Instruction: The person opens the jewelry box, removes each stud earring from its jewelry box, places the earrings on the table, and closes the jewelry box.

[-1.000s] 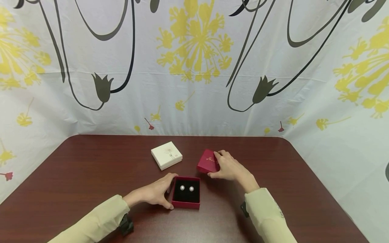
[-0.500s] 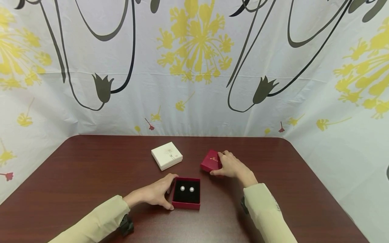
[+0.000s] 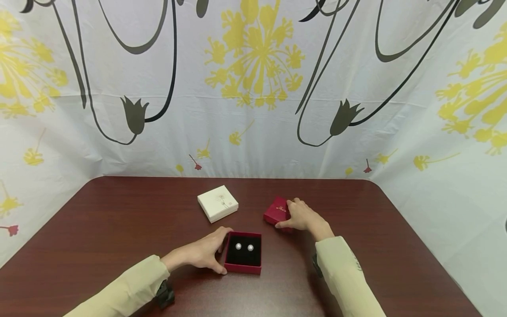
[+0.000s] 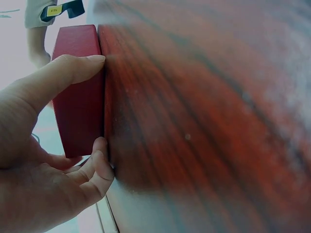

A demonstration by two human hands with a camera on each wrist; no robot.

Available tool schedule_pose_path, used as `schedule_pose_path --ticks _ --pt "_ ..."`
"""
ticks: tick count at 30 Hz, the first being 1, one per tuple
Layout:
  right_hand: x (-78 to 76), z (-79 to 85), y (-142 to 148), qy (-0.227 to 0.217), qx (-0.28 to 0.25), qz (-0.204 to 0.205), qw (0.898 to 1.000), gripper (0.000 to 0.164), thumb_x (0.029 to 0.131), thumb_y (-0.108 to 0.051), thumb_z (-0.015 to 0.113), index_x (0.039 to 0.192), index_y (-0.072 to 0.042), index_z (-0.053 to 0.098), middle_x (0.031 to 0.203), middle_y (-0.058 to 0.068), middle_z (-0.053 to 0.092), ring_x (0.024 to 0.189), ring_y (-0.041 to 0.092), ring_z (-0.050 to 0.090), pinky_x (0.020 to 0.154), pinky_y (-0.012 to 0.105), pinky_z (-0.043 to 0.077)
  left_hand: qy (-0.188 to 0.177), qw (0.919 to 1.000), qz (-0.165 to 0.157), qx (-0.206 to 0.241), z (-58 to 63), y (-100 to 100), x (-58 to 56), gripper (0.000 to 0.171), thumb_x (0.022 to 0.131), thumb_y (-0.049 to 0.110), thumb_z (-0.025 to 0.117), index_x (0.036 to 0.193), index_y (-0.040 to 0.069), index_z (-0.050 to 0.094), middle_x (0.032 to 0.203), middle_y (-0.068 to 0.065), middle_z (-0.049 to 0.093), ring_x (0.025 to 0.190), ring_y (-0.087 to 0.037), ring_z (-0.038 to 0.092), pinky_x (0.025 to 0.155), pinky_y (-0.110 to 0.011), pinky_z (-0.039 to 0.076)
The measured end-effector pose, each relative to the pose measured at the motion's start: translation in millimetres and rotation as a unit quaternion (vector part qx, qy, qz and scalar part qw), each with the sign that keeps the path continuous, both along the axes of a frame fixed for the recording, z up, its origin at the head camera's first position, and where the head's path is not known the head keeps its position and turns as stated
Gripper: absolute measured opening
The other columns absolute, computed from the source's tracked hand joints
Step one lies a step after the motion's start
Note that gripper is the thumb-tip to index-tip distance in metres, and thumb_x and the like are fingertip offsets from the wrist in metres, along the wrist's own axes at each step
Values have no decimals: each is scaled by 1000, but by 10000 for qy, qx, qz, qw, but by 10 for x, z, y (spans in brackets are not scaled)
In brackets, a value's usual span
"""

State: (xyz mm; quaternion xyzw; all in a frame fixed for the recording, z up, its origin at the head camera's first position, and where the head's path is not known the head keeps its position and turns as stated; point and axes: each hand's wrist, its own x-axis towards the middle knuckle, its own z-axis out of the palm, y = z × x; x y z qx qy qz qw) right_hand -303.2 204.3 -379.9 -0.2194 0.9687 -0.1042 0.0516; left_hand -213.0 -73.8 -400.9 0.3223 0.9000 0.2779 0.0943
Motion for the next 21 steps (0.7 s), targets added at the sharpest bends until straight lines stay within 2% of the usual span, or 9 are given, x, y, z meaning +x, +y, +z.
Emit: schedule_pose_path --ticks 10,21 --pt "-29 -34 -10 -66 9 -82 9999 83 69 -40 71 122 16 40 110 26 48 94 31 48 78 42 47 14 10000 19 -3 4 -2 8 90 54 15 83 124 -8 32 113 -10 41 106 -20 44 94 -31 37" --pt "-41 -12 -36 -173 73 -276 9994 83 69 -39 72 124 13 39 115 27 46 97 34 48 80 46 47 -18 10000 81 -39 9 5 13 92 55 16 83 126 -9 30 116 -13 41 109 -22 43 96 -33 37"
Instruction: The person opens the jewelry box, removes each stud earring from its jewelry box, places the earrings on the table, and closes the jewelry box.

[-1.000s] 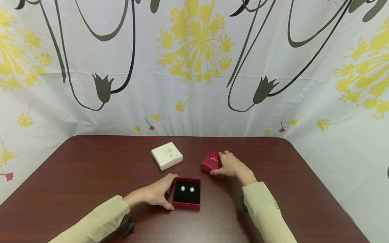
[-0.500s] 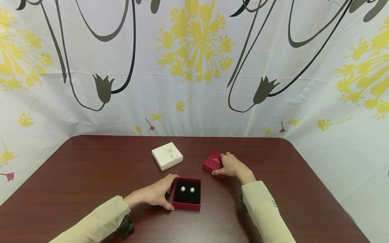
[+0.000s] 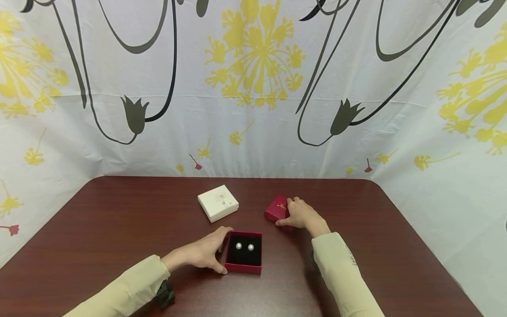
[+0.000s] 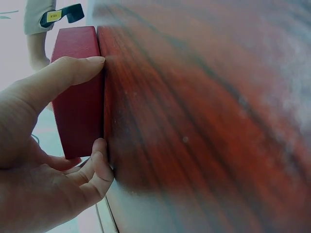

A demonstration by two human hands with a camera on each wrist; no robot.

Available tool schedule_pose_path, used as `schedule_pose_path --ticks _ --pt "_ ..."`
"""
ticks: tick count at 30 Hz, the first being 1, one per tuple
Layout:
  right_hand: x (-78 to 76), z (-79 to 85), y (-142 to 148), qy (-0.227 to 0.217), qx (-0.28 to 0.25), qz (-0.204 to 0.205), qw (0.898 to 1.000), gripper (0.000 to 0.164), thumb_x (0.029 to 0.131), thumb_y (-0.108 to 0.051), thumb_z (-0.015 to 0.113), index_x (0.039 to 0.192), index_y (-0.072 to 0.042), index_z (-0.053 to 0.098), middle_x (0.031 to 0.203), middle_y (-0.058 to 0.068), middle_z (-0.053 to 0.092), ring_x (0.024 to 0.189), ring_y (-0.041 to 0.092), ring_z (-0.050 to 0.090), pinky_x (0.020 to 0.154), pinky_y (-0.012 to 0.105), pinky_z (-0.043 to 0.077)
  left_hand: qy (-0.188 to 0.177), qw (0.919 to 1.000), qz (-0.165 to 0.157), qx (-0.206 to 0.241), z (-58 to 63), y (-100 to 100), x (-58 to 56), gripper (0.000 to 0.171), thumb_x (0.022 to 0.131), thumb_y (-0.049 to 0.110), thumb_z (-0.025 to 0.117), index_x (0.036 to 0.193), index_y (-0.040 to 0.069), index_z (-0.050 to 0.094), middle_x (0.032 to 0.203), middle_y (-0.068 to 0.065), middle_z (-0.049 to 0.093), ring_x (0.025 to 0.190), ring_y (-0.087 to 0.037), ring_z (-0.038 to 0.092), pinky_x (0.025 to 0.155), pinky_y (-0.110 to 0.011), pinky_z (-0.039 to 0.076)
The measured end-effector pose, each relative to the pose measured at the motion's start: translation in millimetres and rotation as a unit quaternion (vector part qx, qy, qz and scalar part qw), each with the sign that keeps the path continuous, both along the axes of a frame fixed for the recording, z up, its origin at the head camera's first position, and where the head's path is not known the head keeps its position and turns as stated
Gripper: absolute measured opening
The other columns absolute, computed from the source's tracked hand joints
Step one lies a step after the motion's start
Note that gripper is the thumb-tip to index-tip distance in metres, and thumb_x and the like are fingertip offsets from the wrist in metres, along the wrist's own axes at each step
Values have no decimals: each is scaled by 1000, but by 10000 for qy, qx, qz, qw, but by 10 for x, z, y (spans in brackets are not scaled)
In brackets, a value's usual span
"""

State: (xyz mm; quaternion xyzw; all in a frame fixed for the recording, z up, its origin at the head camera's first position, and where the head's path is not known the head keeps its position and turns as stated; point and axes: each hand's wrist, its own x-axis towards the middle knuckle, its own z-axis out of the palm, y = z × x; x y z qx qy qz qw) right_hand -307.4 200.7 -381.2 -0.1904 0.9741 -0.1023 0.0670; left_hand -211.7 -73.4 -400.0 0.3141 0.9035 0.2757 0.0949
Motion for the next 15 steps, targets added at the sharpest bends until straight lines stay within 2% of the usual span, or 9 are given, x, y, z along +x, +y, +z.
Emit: schedule_pose_path --ticks 7,15 --pt "-10 -9 -16 -20 70 26 10000 82 73 -39 69 127 14 35 123 32 40 109 42 42 86 51 41 -6 10000 6 -1 8 -9 10 92 55 16 83 126 -9 30 116 -13 41 110 -24 43 96 -33 36" --pt "-4 -17 -29 82 174 -73 9998 86 71 -41 70 129 11 34 125 31 38 110 42 40 86 52 41 -12 10000 13 42 -8 -4 -2 92 55 16 83 126 -8 30 115 -13 41 111 -24 42 97 -34 35"
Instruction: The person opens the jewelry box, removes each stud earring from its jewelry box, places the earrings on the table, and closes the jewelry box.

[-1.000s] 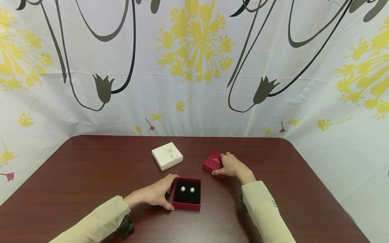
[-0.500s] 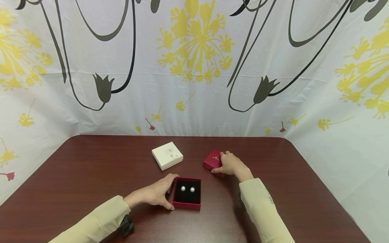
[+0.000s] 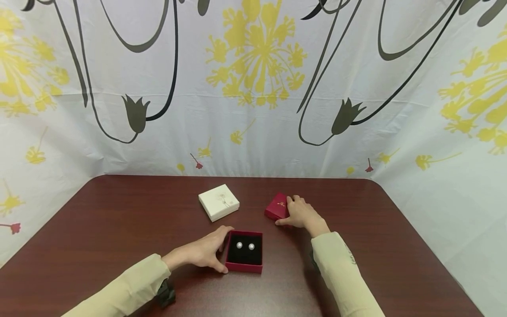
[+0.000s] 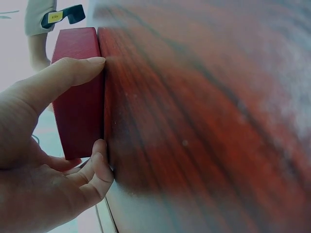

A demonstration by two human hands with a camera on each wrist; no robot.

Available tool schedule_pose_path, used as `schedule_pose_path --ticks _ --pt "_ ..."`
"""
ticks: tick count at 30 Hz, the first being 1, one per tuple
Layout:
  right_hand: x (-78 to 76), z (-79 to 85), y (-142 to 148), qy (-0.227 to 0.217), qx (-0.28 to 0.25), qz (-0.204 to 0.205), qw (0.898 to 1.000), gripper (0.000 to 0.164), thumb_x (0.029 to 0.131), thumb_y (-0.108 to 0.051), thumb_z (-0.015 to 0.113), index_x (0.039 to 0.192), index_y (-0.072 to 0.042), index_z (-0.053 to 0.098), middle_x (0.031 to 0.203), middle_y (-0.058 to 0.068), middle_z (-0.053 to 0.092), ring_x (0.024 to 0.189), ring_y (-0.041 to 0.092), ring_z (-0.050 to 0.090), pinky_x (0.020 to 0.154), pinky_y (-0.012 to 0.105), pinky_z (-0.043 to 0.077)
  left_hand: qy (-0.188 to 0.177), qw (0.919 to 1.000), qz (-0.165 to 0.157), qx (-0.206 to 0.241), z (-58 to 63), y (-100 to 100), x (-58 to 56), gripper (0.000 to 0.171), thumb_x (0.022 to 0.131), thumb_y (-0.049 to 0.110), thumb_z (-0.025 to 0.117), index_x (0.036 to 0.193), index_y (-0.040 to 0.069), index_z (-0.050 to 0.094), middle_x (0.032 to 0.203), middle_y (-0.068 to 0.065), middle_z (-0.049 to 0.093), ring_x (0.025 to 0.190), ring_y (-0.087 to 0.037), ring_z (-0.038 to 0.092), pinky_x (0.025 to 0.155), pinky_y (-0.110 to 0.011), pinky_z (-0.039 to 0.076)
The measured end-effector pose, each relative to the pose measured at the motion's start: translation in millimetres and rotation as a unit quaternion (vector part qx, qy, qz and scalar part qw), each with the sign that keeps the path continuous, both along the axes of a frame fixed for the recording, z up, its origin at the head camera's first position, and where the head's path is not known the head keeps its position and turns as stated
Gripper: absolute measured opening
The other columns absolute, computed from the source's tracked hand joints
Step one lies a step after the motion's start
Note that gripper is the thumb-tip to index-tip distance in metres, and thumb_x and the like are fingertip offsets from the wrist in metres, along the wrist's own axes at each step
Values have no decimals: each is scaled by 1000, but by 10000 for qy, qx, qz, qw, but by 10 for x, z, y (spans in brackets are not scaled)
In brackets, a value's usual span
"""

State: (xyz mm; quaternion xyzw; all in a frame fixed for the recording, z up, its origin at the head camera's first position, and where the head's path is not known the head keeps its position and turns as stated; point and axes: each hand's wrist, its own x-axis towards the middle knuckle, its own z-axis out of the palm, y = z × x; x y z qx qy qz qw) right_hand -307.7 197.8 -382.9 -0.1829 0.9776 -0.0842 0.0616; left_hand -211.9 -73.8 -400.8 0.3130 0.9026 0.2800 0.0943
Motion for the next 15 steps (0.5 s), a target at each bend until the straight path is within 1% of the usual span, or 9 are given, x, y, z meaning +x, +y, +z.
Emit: schedule_pose_path --ticks 4,7,15 --pt "23 12 -7 127 6 1 9999 88 69 -42 71 130 10 34 127 30 36 112 42 38 85 53 42 7 10000 13 -15 -2 4 -8 92 55 16 83 126 -8 30 116 -13 41 111 -24 42 97 -34 35" --pt "39 33 -10 267 -32 78 9996 87 69 -42 71 129 10 35 126 30 37 111 42 39 84 53 42 9 10000 13 -23 0 1 -7 93 55 17 83 126 -8 30 117 -13 41 112 -24 42 97 -34 35" --pt "129 88 -21 716 -282 318 9965 75 74 -40 67 126 8 42 122 27 43 107 39 44 82 50 45 -42 10000 14 17 -5 4 -6 95 55 16 83 129 -8 27 120 -15 39 114 -25 41 98 -36 34"
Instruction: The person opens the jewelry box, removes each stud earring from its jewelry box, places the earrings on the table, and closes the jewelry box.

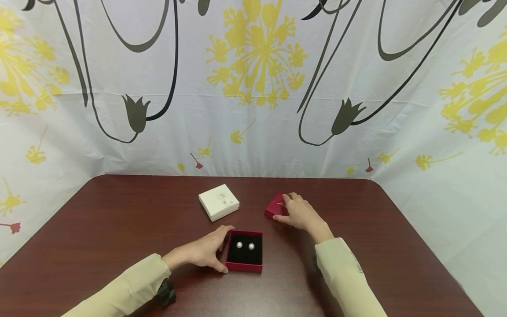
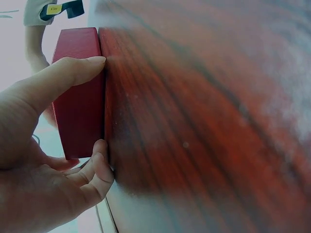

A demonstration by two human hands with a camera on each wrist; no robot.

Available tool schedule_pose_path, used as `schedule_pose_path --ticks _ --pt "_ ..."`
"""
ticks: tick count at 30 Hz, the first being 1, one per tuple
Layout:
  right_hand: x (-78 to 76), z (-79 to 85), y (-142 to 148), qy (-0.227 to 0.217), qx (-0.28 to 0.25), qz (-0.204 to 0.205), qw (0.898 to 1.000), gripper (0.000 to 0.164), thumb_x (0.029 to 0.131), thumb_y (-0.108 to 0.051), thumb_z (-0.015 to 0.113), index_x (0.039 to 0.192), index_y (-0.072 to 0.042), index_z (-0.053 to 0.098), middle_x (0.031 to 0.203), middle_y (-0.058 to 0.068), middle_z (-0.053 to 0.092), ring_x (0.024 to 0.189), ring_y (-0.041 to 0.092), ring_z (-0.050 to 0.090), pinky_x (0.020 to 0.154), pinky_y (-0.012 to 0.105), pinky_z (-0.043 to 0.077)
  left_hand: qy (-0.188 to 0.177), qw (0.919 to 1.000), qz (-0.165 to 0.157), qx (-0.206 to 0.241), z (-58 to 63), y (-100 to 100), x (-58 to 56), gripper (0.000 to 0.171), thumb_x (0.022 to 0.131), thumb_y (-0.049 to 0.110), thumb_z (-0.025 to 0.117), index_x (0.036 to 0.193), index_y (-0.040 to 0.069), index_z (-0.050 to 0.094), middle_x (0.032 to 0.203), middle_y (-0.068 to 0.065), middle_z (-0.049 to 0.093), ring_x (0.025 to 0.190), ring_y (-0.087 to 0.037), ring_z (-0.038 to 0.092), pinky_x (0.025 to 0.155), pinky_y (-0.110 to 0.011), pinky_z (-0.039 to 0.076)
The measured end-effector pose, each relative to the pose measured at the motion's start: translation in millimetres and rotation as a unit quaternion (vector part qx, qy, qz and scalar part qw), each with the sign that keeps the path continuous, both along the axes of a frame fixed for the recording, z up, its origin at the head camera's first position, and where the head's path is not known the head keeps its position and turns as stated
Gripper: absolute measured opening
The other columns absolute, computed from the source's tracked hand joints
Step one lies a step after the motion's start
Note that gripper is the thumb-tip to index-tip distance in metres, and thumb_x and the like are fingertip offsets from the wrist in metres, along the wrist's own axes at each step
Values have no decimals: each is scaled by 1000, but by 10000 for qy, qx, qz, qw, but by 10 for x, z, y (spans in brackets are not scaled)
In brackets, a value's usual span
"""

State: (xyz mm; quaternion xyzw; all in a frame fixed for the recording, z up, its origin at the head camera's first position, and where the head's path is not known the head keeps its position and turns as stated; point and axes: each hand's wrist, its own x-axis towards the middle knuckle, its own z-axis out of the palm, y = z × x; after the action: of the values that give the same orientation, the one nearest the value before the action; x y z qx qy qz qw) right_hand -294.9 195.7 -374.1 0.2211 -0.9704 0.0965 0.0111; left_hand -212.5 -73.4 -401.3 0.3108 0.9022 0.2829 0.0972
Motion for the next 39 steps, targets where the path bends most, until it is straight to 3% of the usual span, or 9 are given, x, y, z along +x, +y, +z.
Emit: schedule_pose_path --ticks 10,14,19,27,39 --pt "155 79 -70 444 -371 288 9979 60 77 -32 67 121 5 47 115 23 48 102 34 48 79 45 48 30 10000 -34 2 -1 -8 5 98 55 17 83 129 -9 25 121 -17 39 115 -26 40 99 -36 34" --pt "221 93 -130 710 -529 607 9942 56 77 -29 68 118 4 50 110 20 52 94 29 52 74 39 51 27 10000 -42 -14 6 -16 17 98 55 17 83 129 -10 25 122 -17 39 116 -27 40 99 -36 34" --pt "324 103 -217 908 -581 1040 9887 53 77 -27 68 117 4 52 111 20 52 97 30 53 77 39 50 51 10000 -61 4 8 -18 22 97 55 17 83 129 -10 26 121 -17 39 116 -26 40 99 -35 33" --pt "487 117 -308 1022 -389 1371 9845 52 76 -30 69 115 1 54 109 13 55 102 26 52 84 39 46 87 9999 -73 -11 -6 -14 17 97 54 18 83 128 -9 26 121 -16 39 116 -25 39 99 -34 33" --pt "656 72 -399 999 -473 2058 9723 58 75 -29 70 122 -1 49 106 10 56 93 17 55 79 32 49 50 9999 -106 -22 0 -17 13 96 56 19 83 128 -9 27 121 -16 39 116 -25 39 99 -34 34"
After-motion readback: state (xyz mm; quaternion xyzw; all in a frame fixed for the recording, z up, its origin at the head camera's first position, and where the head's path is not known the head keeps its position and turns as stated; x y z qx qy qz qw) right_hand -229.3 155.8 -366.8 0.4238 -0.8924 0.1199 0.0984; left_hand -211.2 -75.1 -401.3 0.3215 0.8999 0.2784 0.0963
